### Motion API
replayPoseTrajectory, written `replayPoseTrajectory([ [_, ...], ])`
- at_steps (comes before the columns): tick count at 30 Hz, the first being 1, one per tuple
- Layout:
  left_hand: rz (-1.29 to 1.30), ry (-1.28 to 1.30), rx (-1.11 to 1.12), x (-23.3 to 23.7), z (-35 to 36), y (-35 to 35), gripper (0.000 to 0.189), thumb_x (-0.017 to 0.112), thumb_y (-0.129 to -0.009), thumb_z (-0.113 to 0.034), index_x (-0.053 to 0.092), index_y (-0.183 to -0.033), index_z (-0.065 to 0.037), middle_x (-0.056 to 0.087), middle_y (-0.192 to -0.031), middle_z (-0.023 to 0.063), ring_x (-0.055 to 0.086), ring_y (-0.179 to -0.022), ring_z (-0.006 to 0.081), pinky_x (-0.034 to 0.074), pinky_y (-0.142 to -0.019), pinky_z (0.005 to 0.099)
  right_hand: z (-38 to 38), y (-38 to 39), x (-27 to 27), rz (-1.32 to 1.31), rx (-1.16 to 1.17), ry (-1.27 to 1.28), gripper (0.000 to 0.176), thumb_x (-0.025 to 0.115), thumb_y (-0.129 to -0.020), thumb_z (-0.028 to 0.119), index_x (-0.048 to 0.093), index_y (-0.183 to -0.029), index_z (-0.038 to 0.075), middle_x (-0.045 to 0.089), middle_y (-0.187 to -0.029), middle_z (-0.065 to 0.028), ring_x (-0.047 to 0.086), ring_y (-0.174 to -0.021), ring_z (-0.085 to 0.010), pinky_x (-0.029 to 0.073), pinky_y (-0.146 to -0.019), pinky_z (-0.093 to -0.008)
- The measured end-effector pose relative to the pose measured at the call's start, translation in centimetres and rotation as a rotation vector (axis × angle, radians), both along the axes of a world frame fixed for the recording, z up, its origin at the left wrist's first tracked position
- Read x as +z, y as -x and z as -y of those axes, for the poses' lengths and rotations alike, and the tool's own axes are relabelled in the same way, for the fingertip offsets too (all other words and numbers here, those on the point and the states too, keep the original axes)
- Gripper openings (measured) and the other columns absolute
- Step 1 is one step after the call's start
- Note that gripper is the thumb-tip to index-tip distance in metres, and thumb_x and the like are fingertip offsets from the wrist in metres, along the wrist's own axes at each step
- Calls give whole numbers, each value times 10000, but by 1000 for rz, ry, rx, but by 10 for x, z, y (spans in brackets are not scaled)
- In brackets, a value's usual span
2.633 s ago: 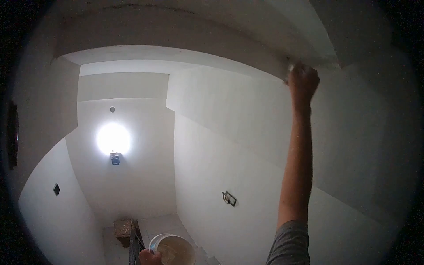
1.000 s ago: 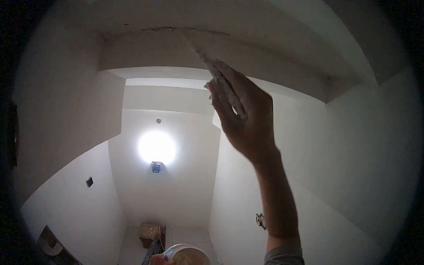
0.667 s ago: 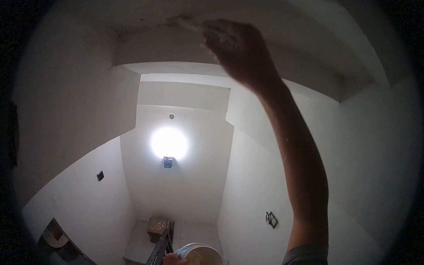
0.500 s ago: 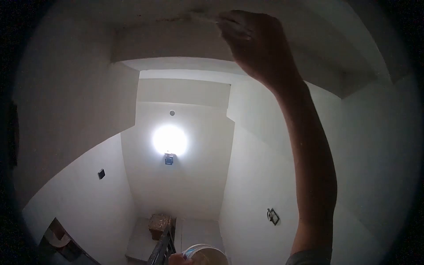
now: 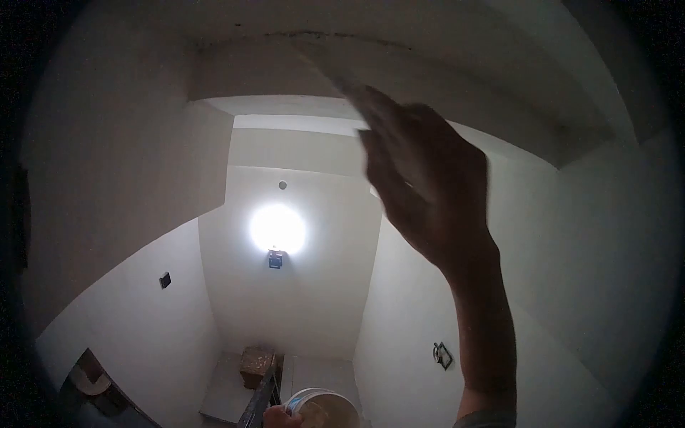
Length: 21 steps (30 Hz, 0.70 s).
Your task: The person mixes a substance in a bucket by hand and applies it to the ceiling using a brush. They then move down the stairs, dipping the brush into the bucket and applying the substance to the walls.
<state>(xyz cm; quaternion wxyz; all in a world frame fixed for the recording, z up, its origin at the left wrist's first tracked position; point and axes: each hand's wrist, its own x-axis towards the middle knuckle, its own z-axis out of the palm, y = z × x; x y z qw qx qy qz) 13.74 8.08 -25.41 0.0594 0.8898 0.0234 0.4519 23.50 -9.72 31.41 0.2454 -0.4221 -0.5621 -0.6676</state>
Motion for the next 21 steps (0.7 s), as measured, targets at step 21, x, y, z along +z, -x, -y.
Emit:
replayPoseTrajectory([
  [21,-294,450,281,-6,16,-2,307,639,-687,-310,638,-580,-22,603,-587,218,640,-555,383,524,-534,473,87,-23,-166,-644,141,-497,251,535,-976,143,694,-983,-51,626,-793,-117,570,-616,-164,466,-539,-308],
])
